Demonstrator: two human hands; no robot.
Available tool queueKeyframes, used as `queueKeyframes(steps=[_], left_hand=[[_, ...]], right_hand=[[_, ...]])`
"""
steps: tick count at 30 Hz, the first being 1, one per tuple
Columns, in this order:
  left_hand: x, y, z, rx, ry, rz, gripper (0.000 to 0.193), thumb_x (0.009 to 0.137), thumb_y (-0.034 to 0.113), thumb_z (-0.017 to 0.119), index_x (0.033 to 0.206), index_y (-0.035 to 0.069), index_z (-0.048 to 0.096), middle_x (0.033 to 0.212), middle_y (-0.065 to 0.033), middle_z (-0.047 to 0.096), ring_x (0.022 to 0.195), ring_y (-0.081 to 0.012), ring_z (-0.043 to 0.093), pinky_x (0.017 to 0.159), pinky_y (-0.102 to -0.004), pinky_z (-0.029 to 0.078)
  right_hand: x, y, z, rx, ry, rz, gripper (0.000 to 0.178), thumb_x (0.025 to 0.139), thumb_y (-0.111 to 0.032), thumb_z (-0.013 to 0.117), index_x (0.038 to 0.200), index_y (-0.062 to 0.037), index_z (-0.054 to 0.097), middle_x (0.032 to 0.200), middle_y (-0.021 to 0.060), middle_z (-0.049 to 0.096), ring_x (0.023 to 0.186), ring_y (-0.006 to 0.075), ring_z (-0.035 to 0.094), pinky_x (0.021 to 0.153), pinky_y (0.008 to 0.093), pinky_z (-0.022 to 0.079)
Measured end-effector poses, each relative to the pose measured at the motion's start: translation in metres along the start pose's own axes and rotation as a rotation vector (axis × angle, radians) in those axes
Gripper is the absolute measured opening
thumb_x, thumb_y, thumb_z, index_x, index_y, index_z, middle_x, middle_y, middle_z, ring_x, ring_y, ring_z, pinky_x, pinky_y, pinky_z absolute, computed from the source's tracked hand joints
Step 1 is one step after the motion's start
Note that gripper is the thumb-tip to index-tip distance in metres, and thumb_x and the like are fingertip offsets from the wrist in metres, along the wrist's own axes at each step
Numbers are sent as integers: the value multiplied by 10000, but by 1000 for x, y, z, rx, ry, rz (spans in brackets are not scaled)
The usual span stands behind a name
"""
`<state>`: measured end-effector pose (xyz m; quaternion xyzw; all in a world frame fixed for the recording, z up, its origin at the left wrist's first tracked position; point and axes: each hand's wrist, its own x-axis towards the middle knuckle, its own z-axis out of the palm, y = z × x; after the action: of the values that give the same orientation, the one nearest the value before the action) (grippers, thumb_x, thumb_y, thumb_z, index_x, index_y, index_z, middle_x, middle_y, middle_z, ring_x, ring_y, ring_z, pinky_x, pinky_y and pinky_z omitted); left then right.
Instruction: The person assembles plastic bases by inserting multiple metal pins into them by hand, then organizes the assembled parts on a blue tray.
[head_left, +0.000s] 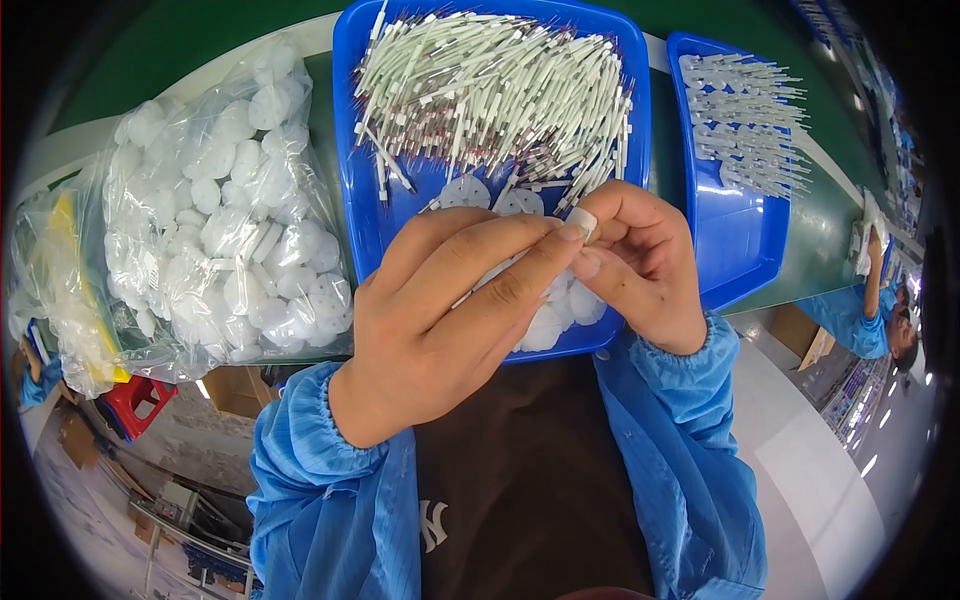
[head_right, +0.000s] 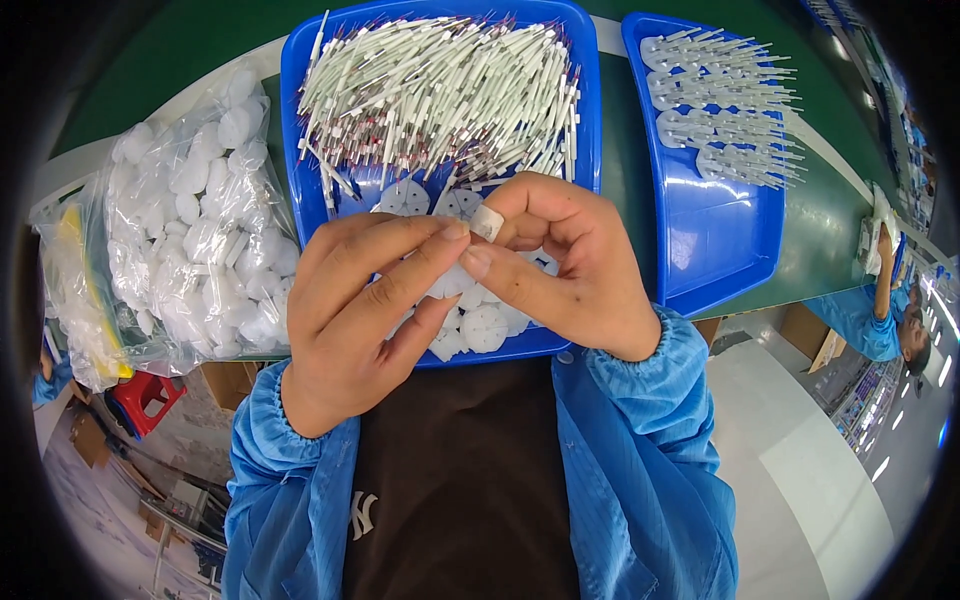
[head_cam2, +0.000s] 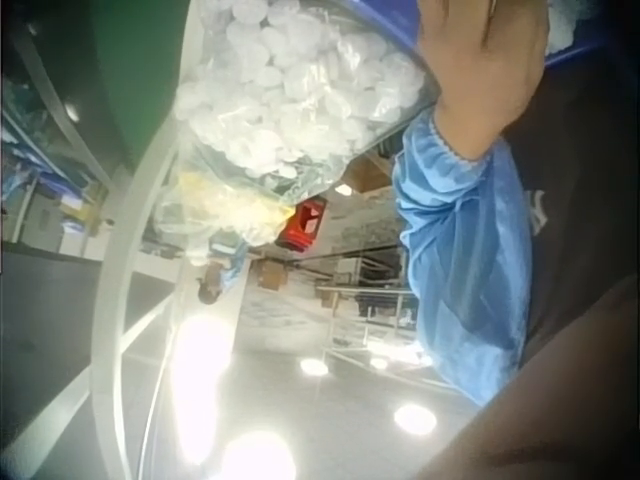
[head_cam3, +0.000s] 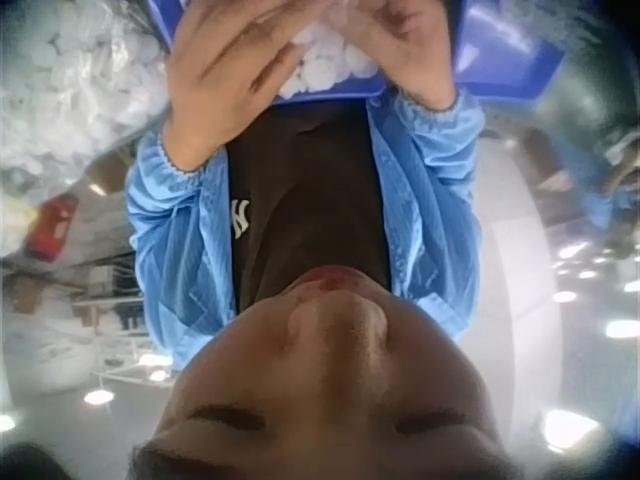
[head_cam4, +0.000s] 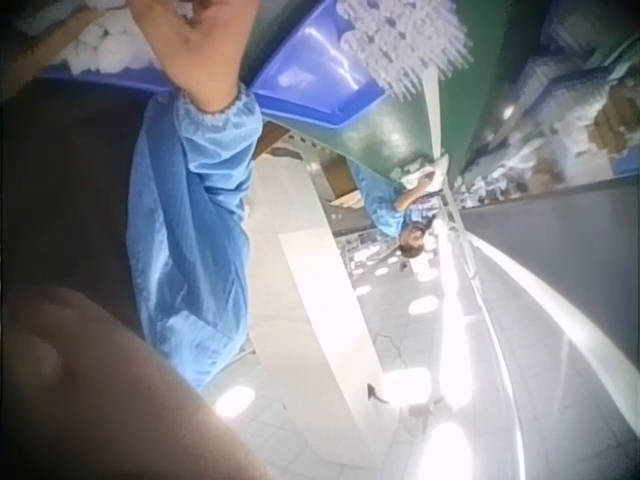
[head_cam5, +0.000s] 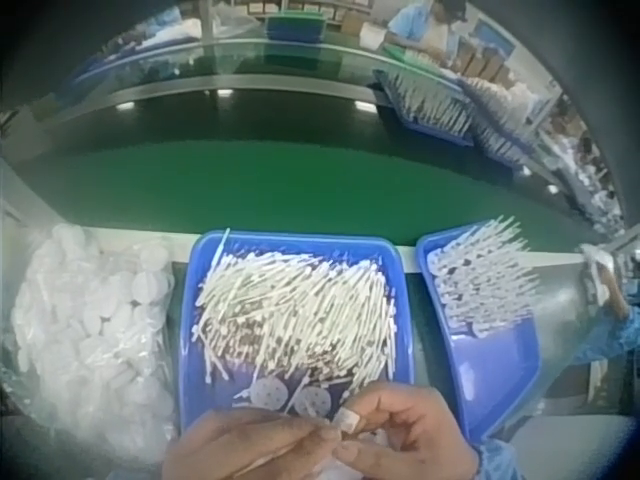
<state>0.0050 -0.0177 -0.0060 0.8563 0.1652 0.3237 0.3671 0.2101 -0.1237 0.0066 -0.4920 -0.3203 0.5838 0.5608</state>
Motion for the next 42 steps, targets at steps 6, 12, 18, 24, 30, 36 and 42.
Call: queueKeyframes(steps=[6,12,18,24,30,36,42], left_hand=[[1,3,-2,-30,25,-77,660,680,-36,873,1326,15,747,1225,-120,743,1020,-319,694,870,-406,570],[-3,1,-2,-6,31,-37,657,698,-43,875,1339,12,740,1200,-124,741,1000,-322,692,860,-412,567],[-6,-1,-21,-79,5,-63,470,837,16,838,1299,7,750,1203,-155,735,1034,-322,703,847,-398,569],[-38,-12,-42,-316,225,-486,269,1086,119,636,1297,-6,745,1222,-152,703,871,-126,686,674,-228,563],[-39,-4,-40,-402,139,-633,322,1011,-19,689,1330,9,728,1189,-113,745,835,-80,660,660,-210,541],[-28,3,-40,-454,72,-723,363,986,-70,667,1335,18,722,1219,-81,784,785,-33,617,658,-183,516],[-27,-3,-40,-484,148,-745,366,980,-86,654,1329,11,710,1233,-69,785,811,-23,618,644,-183,506]], right_hand=[[-2,-4,2,-67,8,98,164,982,0,771,1091,0,649,977,60,722,929,69,681,819,242,532],[-5,-1,5,-175,-5,-21,290,909,20,789,1152,-5,634,1034,71,736,971,114,708,877,277,541],[-15,-2,-2,-201,-34,-5,346,916,31,755,1244,-11,652,1068,100,763,998,156,730,904,313,550],[0,-3,-8,-1363,61,-475,216,769,-87,856,962,-125,768,982,9,773,900,227,737,800,374,560],[46,-5,12,-1777,-164,-717,202,755,-120,750,955,-100,772,1044,30,753,1010,205,710,898,362,545],[73,-6,9,-1944,-567,-800,116,760,-142,730,871,-110,731,886,-6,661,905,187,652,907,354,533],[78,-10,5,-1657,-388,-795,166,725,-103,771,872,-103,696,854,-1,639,880,208,657,866,371,525]])
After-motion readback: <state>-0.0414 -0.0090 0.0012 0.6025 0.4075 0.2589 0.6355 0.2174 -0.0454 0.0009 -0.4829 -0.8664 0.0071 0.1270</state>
